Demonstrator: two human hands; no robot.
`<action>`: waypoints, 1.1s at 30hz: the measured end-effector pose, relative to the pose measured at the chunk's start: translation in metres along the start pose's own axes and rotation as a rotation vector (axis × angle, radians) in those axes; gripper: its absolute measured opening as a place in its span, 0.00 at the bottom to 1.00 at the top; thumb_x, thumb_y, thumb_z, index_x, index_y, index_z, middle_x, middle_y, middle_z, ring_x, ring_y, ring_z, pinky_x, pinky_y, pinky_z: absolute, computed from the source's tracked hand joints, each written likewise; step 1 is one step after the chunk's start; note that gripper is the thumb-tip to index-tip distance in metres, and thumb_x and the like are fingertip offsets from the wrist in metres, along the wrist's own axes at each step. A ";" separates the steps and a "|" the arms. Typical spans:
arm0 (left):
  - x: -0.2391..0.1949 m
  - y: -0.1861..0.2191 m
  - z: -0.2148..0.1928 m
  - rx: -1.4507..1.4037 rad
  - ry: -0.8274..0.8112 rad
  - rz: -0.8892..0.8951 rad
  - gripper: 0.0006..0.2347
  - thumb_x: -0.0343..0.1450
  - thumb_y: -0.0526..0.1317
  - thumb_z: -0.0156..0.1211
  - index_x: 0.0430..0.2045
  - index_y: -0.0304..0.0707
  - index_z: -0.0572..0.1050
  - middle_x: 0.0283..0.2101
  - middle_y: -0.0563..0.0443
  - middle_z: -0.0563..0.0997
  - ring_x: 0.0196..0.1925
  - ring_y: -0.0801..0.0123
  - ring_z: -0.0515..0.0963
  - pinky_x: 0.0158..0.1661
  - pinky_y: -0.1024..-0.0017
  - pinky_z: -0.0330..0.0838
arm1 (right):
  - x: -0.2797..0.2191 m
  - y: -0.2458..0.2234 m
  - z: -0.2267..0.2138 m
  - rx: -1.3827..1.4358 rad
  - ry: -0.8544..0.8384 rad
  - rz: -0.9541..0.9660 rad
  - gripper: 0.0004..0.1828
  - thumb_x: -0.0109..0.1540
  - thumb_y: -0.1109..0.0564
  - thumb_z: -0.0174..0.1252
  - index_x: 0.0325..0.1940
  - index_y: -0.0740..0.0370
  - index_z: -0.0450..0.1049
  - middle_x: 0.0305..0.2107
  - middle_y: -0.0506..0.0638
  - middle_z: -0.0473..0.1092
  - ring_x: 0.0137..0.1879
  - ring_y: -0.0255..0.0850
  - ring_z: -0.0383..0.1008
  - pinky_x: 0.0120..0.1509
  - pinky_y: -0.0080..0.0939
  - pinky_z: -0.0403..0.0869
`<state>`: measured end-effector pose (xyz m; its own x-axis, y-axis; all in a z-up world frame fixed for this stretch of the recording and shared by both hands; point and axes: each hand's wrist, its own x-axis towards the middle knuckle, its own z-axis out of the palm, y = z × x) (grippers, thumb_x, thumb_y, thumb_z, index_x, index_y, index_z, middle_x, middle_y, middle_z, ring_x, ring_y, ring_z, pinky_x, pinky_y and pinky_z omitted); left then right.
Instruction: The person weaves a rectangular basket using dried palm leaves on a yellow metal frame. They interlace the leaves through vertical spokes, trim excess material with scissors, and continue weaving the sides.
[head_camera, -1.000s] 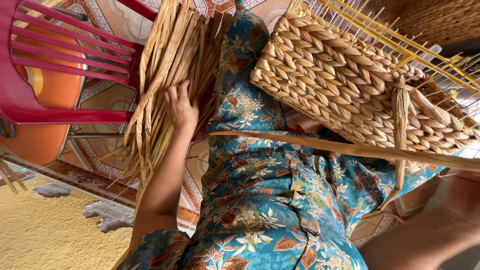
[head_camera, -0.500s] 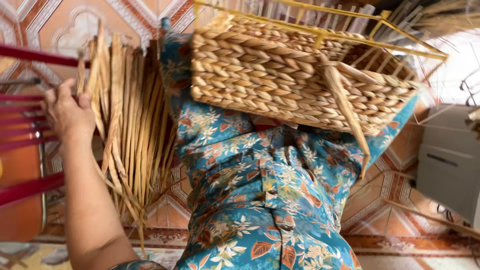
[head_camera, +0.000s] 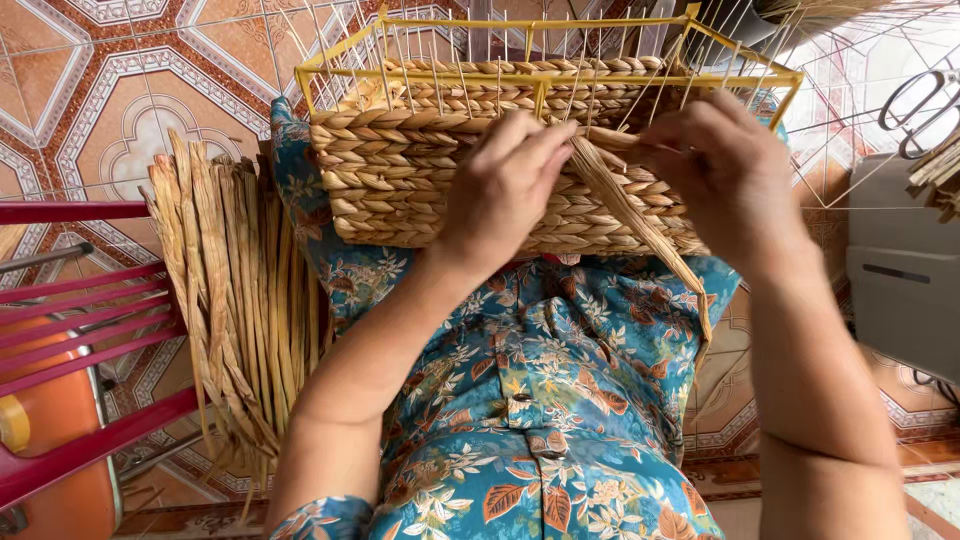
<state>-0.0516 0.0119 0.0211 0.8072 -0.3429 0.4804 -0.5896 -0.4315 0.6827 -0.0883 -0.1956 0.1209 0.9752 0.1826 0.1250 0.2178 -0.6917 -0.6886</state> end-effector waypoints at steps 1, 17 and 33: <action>0.006 0.002 0.013 0.074 0.046 -0.002 0.08 0.72 0.33 0.69 0.43 0.34 0.80 0.35 0.51 0.77 0.36 0.69 0.78 0.39 0.77 0.82 | 0.001 0.014 0.011 0.024 0.004 0.016 0.07 0.67 0.66 0.68 0.48 0.65 0.78 0.39 0.52 0.71 0.43 0.40 0.75 0.45 0.37 0.73; -0.004 0.008 -0.004 -0.188 0.048 0.020 0.10 0.72 0.27 0.67 0.39 0.37 0.71 0.57 0.50 0.80 0.52 0.64 0.82 0.52 0.71 0.80 | 0.011 0.028 0.028 0.134 -0.043 0.150 0.16 0.63 0.64 0.68 0.56 0.61 0.80 0.37 0.48 0.74 0.41 0.35 0.76 0.44 0.36 0.75; 0.015 -0.013 0.018 -0.116 -0.049 -0.025 0.08 0.77 0.34 0.60 0.41 0.37 0.65 0.34 0.52 0.83 0.32 0.70 0.86 0.29 0.78 0.83 | -0.006 0.023 0.044 -0.427 0.195 -0.105 0.13 0.73 0.48 0.66 0.48 0.60 0.76 0.40 0.48 0.73 0.48 0.44 0.69 0.54 0.47 0.68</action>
<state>-0.0323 -0.0021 0.0095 0.8175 -0.3749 0.4372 -0.5603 -0.3420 0.7544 -0.0909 -0.1817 0.0734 0.9275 0.1606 0.3377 0.2723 -0.9090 -0.3156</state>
